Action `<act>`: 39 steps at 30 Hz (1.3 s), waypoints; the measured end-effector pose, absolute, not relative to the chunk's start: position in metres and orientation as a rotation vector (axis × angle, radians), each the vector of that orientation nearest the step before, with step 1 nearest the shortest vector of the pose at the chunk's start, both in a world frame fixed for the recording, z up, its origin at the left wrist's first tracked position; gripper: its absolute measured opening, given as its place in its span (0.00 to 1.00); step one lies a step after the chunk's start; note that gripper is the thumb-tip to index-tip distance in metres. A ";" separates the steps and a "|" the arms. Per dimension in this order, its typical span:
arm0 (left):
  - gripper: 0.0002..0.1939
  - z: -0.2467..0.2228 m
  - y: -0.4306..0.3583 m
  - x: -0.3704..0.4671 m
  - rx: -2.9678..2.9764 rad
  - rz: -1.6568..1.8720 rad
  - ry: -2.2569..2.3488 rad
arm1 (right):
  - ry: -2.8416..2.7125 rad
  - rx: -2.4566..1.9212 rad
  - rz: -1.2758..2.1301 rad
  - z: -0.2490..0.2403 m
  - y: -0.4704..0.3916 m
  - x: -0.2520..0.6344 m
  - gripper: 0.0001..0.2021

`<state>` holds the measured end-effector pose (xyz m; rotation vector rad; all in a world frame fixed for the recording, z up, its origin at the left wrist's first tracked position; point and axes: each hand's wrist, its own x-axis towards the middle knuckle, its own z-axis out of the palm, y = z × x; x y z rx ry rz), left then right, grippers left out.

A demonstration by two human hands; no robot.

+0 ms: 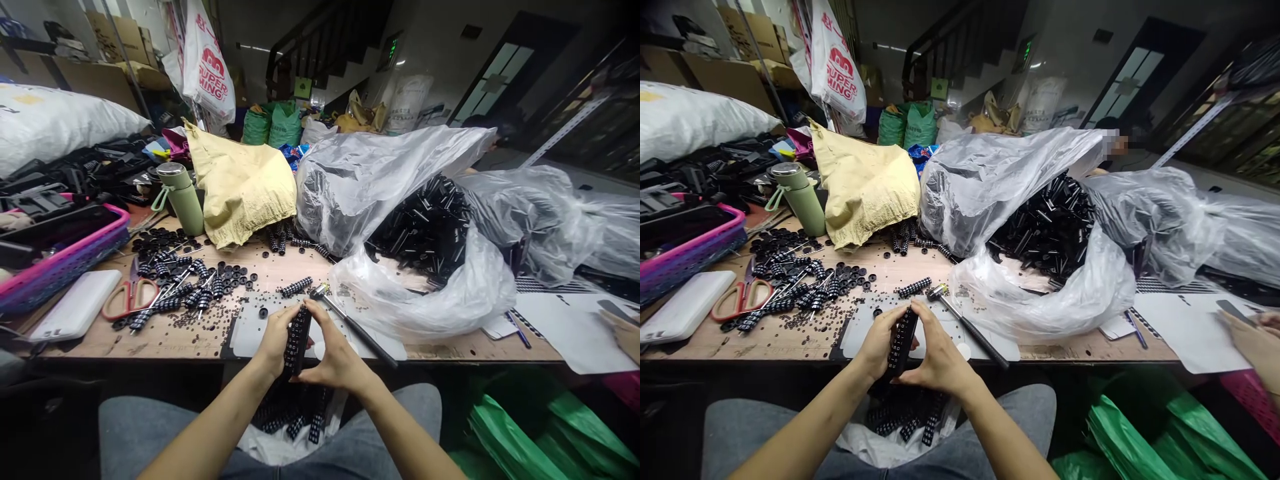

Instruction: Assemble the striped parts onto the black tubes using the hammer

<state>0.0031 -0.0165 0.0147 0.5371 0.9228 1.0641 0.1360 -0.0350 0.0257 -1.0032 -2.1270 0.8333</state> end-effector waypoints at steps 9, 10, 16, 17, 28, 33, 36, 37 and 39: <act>0.17 0.011 -0.011 0.007 0.593 0.948 1.012 | -2.012 -1.162 0.894 0.005 -0.034 0.128 0.48; 0.17 0.008 -0.010 0.007 0.623 0.930 1.023 | -1.996 -1.192 0.886 0.001 -0.034 0.127 0.48; 0.18 -0.022 -0.016 0.004 1.600 1.052 1.295 | -1.930 -1.382 0.673 -0.026 -0.031 0.116 0.41; 0.19 -0.029 -0.017 0.003 1.825 1.044 1.348 | -1.932 -1.423 0.631 -0.030 -0.030 0.118 0.39; 0.19 -0.046 -0.011 -0.018 2.817 0.597 1.331 | -1.907 -2.181 0.295 -0.006 -0.039 0.204 0.15; 0.20 -0.045 -0.012 -0.020 2.856 0.517 1.315 | -1.791 -2.064 0.456 0.005 -0.078 0.189 0.19; 0.20 -0.046 -0.018 -0.011 2.852 0.470 1.361 | -1.912 -2.149 0.507 0.005 -0.088 0.181 0.18; 0.20 -0.047 -0.022 -0.006 2.844 0.473 1.389 | -1.921 -2.138 0.529 0.007 -0.089 0.178 0.18; 0.24 -0.052 -0.030 0.005 2.820 0.498 1.440 | -1.882 -2.023 0.551 0.013 -0.090 0.169 0.18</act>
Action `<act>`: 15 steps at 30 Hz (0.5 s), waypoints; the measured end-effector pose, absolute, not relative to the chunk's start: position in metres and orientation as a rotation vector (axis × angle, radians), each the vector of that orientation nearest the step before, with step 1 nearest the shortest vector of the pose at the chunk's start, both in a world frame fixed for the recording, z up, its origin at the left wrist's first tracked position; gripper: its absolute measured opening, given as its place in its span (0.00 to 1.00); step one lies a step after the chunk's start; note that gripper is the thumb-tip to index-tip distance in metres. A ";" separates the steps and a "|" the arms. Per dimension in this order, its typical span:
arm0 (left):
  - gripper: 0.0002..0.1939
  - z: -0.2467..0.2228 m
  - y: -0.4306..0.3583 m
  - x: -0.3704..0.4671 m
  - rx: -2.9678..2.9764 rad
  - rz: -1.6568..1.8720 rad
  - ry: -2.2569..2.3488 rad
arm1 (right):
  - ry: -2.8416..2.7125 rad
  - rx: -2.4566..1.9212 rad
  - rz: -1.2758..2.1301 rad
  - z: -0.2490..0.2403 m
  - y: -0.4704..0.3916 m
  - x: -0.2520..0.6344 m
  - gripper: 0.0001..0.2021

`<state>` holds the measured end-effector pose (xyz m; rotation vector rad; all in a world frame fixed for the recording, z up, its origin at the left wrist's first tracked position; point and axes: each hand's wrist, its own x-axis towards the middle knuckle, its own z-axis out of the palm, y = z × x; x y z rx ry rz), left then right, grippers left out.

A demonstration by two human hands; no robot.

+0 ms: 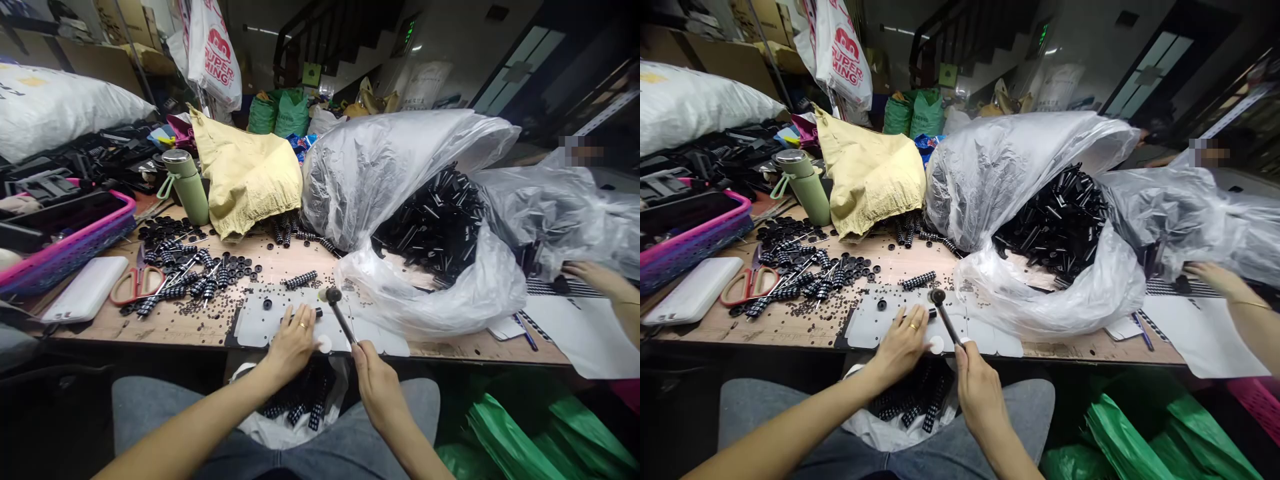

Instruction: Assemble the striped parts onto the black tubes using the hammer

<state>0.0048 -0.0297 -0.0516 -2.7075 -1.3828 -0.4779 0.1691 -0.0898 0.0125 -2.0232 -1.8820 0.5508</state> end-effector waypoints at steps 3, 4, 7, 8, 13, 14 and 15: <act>0.32 -0.062 -0.038 0.018 -2.719 -0.481 -1.410 | -1.918 -1.832 0.571 0.017 -0.092 0.149 0.18; 0.31 -0.065 -0.038 0.020 -2.727 -0.480 -1.408 | -1.989 -1.818 0.585 0.016 -0.092 0.142 0.18; 0.27 -0.069 -0.030 0.021 -2.767 -0.511 -1.379 | -2.193 -1.874 0.599 0.010 -0.091 0.129 0.18; 0.26 -0.066 -0.025 0.020 -2.786 -0.525 -1.394 | -2.211 -1.892 0.604 0.009 -0.089 0.128 0.18; 0.18 -0.026 -0.022 0.008 -2.857 -0.449 -1.714 | -2.103 -2.092 0.450 0.012 -0.069 0.157 0.19; 0.16 -0.018 -0.024 0.005 -2.926 -0.417 -1.687 | -2.082 -2.158 0.382 0.010 -0.064 0.166 0.19; 0.13 -0.010 -0.025 0.002 -2.998 -0.394 -1.633 | -2.066 -2.219 0.315 0.007 -0.059 0.175 0.19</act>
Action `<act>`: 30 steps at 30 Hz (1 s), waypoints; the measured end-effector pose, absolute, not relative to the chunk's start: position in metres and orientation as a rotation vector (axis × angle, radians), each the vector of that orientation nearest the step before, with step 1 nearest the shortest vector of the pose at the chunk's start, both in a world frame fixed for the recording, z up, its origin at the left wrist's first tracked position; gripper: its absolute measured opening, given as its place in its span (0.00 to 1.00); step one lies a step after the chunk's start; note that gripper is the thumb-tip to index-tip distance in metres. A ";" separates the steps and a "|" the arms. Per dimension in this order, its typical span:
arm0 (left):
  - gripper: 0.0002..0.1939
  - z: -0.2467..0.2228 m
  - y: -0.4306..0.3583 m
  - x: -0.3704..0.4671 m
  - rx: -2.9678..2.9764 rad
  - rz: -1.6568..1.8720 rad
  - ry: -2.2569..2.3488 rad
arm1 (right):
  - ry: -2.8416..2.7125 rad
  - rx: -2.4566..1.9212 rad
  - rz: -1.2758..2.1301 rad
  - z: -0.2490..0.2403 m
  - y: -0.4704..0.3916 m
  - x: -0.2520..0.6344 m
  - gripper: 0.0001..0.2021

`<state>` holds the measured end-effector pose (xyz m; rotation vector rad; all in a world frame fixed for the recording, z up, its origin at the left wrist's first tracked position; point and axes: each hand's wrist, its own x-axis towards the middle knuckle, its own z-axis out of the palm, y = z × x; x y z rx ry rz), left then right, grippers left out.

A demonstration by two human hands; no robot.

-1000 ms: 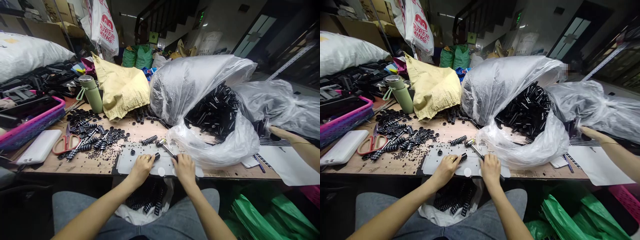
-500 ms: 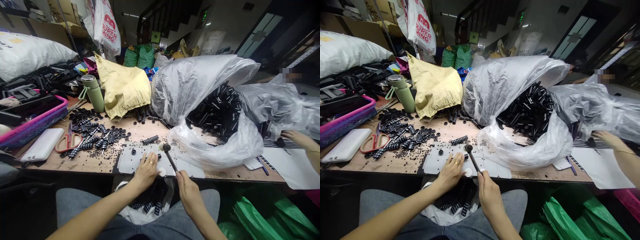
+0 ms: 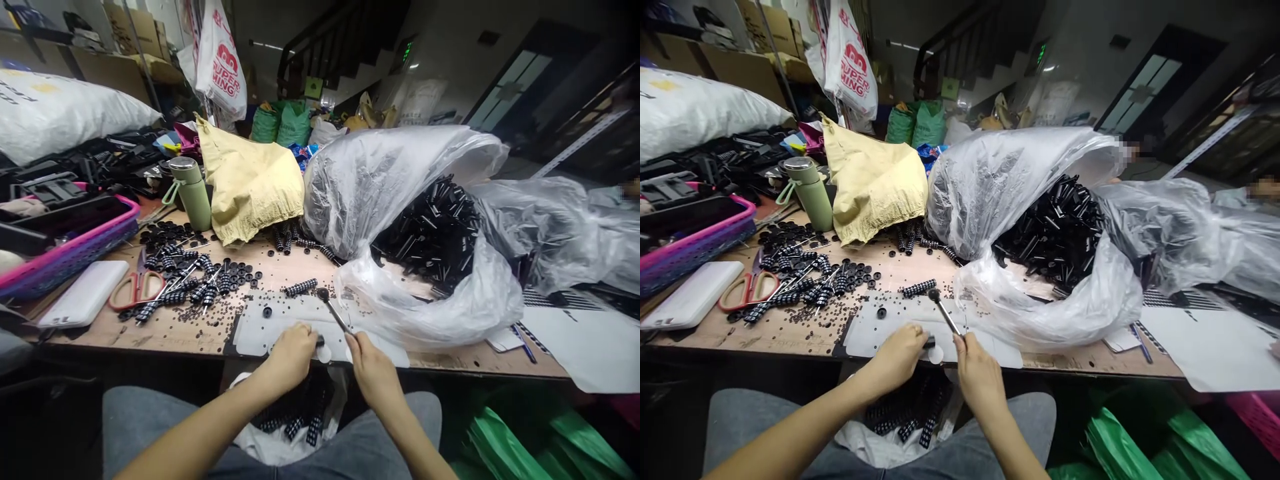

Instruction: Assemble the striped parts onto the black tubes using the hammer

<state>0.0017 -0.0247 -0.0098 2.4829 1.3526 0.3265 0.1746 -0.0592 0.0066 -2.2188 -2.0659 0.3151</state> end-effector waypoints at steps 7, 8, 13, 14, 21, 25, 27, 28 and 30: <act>0.21 -0.001 0.055 0.011 2.399 0.465 1.670 | -2.042 -2.041 -0.063 -0.013 -0.019 0.211 0.12; 0.21 -0.004 0.070 0.017 2.415 0.430 1.649 | -1.994 -1.986 -0.083 -0.009 -0.006 0.219 0.12; 0.14 -0.021 0.097 0.037 2.467 0.354 1.530 | -1.699 -2.020 -0.121 0.018 0.081 0.279 0.13; 0.14 -0.022 0.095 0.038 2.472 0.362 1.527 | -1.685 -2.020 -0.096 0.020 0.098 0.288 0.12; 0.19 -0.017 0.066 0.020 2.069 0.848 1.465 | -1.657 -1.830 0.179 0.017 0.151 0.293 0.08; 0.20 -0.007 0.047 0.010 1.319 1.029 1.273 | -1.574 -1.610 0.352 0.025 0.120 0.271 0.08; 0.20 0.001 0.041 0.013 0.971 0.994 1.134 | -1.582 -1.545 0.457 0.020 0.087 0.247 0.09; 0.20 0.004 0.039 0.016 0.842 0.976 1.051 | -1.594 -1.503 0.541 0.014 0.068 0.232 0.10; 0.18 0.010 0.036 0.022 0.682 0.958 0.907 | -1.561 -1.289 0.933 0.001 0.031 0.201 0.10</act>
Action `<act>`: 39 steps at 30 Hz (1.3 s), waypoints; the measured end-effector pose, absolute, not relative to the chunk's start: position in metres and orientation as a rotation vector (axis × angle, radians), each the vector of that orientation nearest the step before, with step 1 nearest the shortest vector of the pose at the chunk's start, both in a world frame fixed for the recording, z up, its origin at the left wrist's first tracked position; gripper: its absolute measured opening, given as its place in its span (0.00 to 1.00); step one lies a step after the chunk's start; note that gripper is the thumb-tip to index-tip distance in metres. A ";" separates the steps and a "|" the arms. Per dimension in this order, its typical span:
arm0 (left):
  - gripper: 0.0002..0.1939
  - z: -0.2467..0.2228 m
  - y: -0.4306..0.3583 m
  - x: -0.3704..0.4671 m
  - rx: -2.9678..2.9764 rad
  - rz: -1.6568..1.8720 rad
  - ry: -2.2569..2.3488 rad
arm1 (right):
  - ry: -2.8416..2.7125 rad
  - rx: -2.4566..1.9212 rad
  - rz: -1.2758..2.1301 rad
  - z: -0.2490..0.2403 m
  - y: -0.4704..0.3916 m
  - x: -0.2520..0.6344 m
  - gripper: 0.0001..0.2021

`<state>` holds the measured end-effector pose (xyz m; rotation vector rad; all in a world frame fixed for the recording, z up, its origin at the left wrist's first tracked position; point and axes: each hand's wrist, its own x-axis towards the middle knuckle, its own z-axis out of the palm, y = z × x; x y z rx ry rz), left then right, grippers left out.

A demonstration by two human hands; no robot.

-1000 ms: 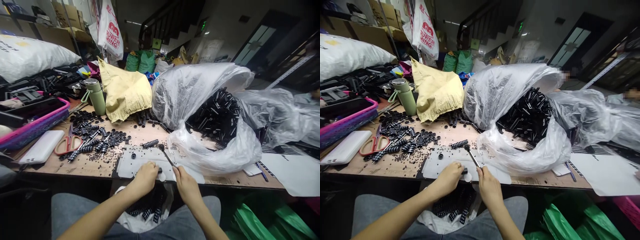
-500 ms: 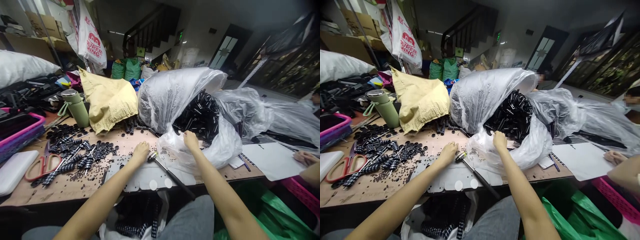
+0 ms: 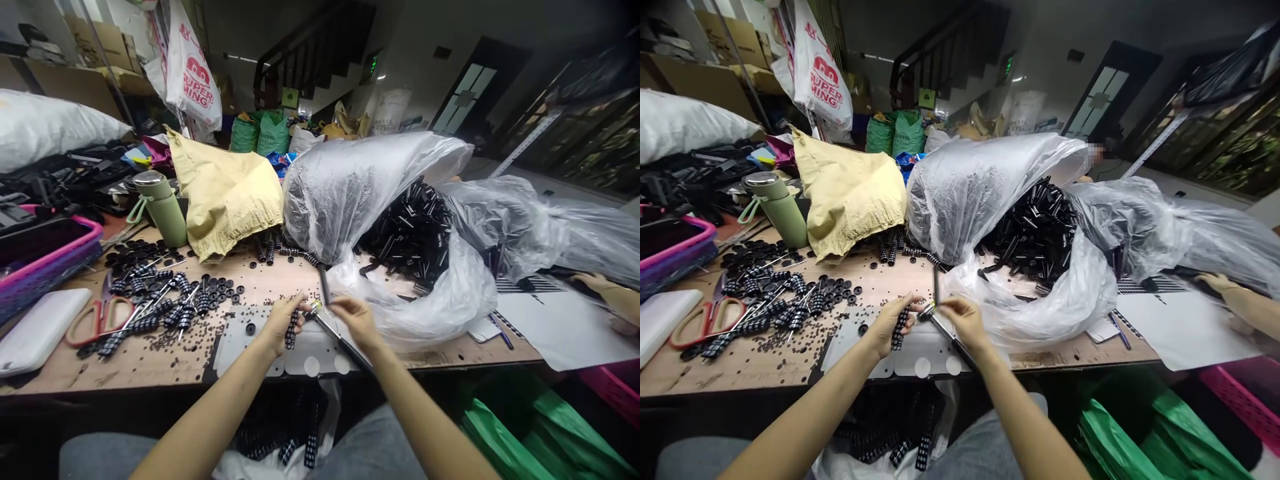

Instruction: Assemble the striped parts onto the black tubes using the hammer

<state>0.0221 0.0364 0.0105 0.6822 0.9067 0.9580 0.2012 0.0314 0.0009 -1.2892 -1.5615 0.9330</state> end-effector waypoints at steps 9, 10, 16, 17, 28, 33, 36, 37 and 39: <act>0.15 0.010 0.018 0.012 0.959 1.056 1.040 | -2.122 -1.264 0.374 0.020 0.002 0.154 0.49; 0.16 0.009 0.017 0.009 0.962 1.075 1.008 | -2.162 -1.260 0.382 0.023 0.004 0.153 0.49; 0.27 0.007 0.012 -0.004 0.843 1.070 0.903 | -2.086 -1.233 0.598 0.021 -0.009 0.142 0.51; 0.28 0.008 0.012 -0.005 0.839 1.054 0.925 | -2.079 -1.216 0.632 0.020 -0.013 0.141 0.51; 0.29 0.010 0.009 -0.002 0.804 1.032 0.996 | -2.096 -1.025 0.749 0.024 -0.023 0.131 0.51; 0.23 0.013 0.006 0.002 0.688 1.023 0.950 | -2.092 -1.057 0.826 0.016 -0.024 0.128 0.52; 0.20 0.014 0.005 0.003 0.652 1.003 0.946 | -2.091 -1.080 0.839 0.013 -0.023 0.128 0.53; 0.20 0.014 0.005 0.003 0.645 0.996 0.952 | -2.086 -1.091 0.841 0.012 -0.023 0.127 0.53; 0.20 0.015 0.005 0.003 0.648 0.976 0.976 | -2.064 -1.112 0.844 0.011 -0.023 0.126 0.52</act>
